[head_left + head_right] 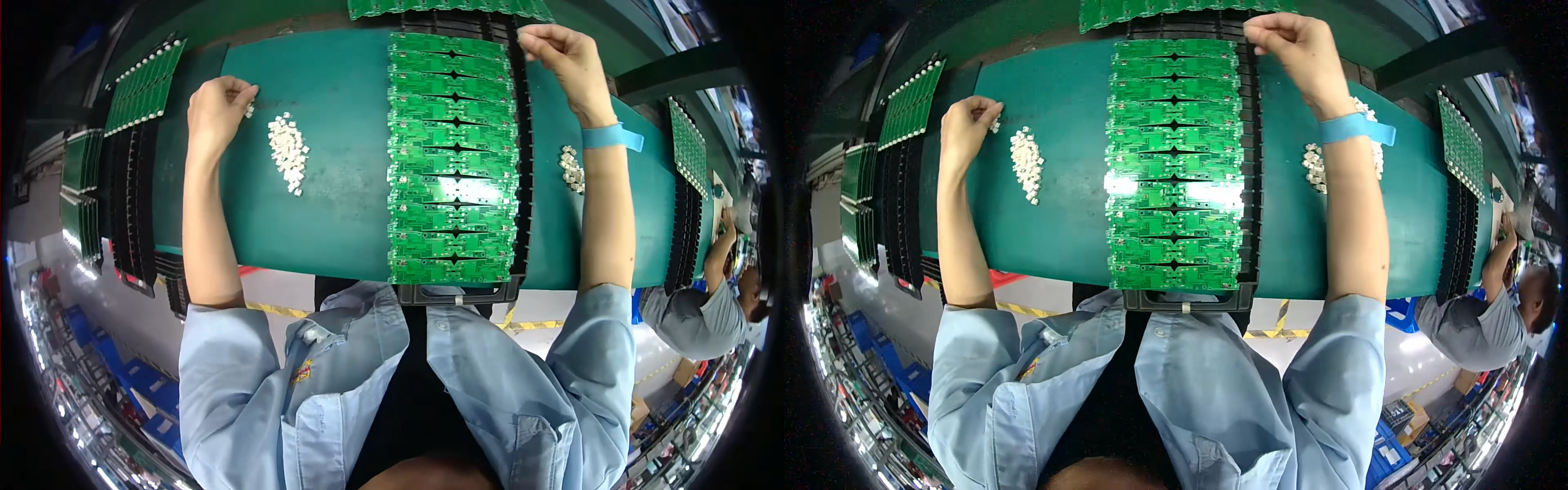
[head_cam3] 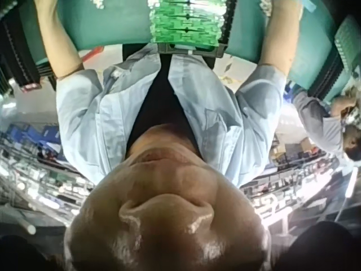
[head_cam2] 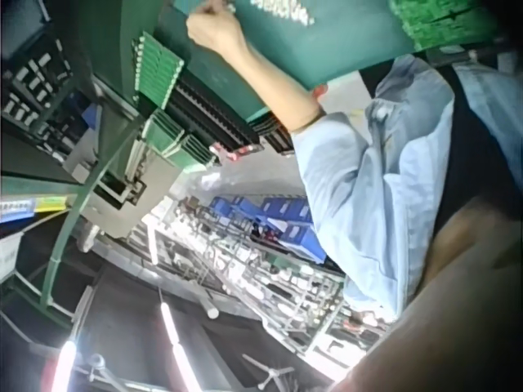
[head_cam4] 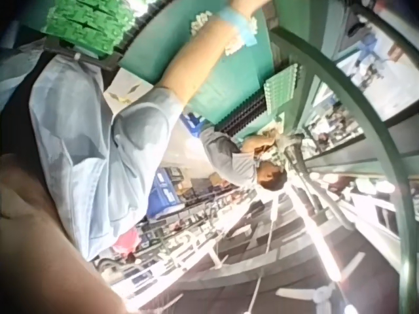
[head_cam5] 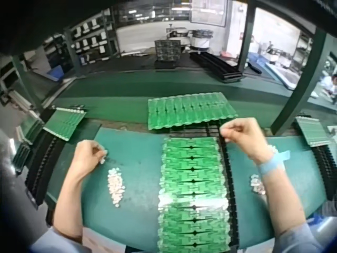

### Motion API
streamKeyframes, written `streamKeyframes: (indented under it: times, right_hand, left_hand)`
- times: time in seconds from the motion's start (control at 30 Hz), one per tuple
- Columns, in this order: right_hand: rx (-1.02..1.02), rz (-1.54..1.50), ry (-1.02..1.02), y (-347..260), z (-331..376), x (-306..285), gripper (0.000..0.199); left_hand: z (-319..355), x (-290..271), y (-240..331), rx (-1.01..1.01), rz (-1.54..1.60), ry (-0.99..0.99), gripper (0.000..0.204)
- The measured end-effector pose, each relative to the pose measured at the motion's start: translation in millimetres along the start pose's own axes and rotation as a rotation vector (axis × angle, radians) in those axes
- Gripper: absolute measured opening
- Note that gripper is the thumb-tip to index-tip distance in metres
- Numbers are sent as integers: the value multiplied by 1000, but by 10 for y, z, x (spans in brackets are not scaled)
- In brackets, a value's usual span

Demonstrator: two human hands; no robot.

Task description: The person places a circuit board panel into a tray, inserts small components into the board by hand, and sets the panel aside before loading another circuit board panel into the tray.

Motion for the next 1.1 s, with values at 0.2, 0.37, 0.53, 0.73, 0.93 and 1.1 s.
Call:
streamKeyframes:
  times: [0.2,0.37,0.53,0.73,0.93,1.1]
  right_hand:
    - [-111,134,-20,63,-33,60,16]
    - [-174,297,-23,57,-36,80,15]
    - [-196,406,-34,-19,-17,148,14]
    - [-236,621,-53,-148,24,247,14]
    - [-329,600,-21,-249,60,245,13]
    - [-341,620,88,-401,85,-43,14]
  left_hand:
    - [-69,30,-3,37,-20,-11,12]
    - [-84,50,31,64,-31,-19,11]
    - [-46,19,100,82,-57,29,11]
    - [-40,10,144,120,-80,67,11]
    - [-14,-117,229,218,86,201,9]
    - [-16,-146,390,183,353,86,8]
Point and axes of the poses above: each hand's wrist, its own z-axis away from the middle knuckle, its own x-axis out of the palm, y = z × x, the point moved 9 cm from there along -z, towards the middle knuckle, and after that the axes turned 15 degrees about -z, right-handed, at the moved point
